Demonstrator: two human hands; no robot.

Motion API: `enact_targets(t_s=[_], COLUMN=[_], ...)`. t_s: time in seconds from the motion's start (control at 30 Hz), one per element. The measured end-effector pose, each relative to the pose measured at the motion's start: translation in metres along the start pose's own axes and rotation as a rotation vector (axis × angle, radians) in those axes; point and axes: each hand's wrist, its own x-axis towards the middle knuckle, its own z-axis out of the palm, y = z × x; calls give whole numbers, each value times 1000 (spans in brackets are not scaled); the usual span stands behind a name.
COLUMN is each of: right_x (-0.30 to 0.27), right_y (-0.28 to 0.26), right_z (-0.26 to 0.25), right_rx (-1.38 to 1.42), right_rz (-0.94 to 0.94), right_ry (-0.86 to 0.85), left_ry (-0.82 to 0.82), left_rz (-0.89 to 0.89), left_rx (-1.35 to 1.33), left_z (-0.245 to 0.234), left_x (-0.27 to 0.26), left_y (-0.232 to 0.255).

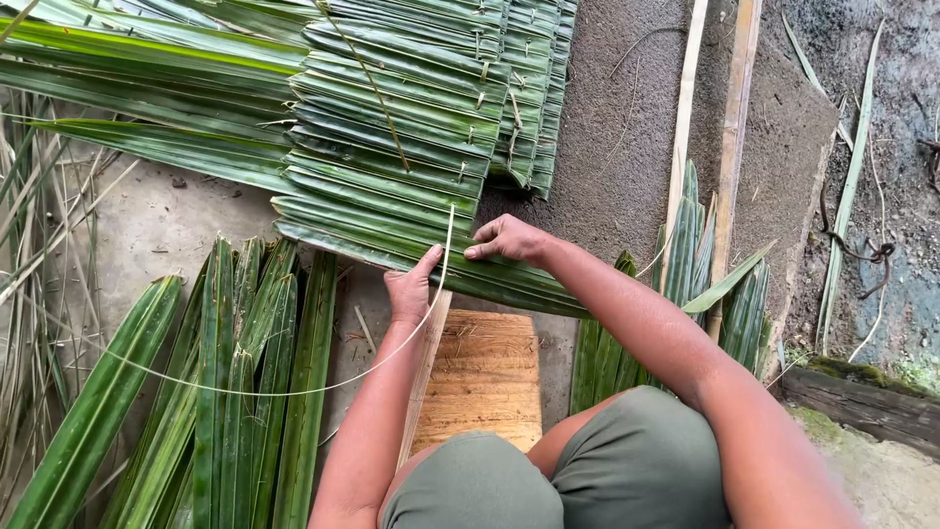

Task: Weaving palm leaves onto a wooden lath to create a thatched panel

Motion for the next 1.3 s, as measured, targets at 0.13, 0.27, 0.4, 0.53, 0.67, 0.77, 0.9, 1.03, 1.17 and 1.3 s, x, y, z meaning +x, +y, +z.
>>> enact_targets(t_s=[0.13,0.27,0.4,0.53,0.67,0.77,0.9,1.03,1.17,1.3], right_x=[0,3,0,1,-1,2,0,4,4,11], right_y=[3,4,-2,2,0,3,0,4,4,7], right_z=[3,1,0,0,0,-1,1,0,2,3], right_rx=[43,64,70,68,88,86,96,109,1,-34], right_rz=[-3,-18,-31,-29,-29,-27,-19,-22,-38,-38], right_ry=[-4,26,23,10,7,11,16,23,54,49], left_ry=[16,5,9,4,-2,-6,0,5,10,23], left_rz=[-9,28,27,33,29,39,33,28,7,1], left_rx=[-1,24,29,22,9,4,-4,2,4,5], left_z=[0,2,2,-1,1,-3,-4,-2,0,3], left_x=[-5,5,5,6,2,8,7,6,2,-1], left_y=[5,-3,-3,-7,-6,-12,-11,-10,-4,-1])
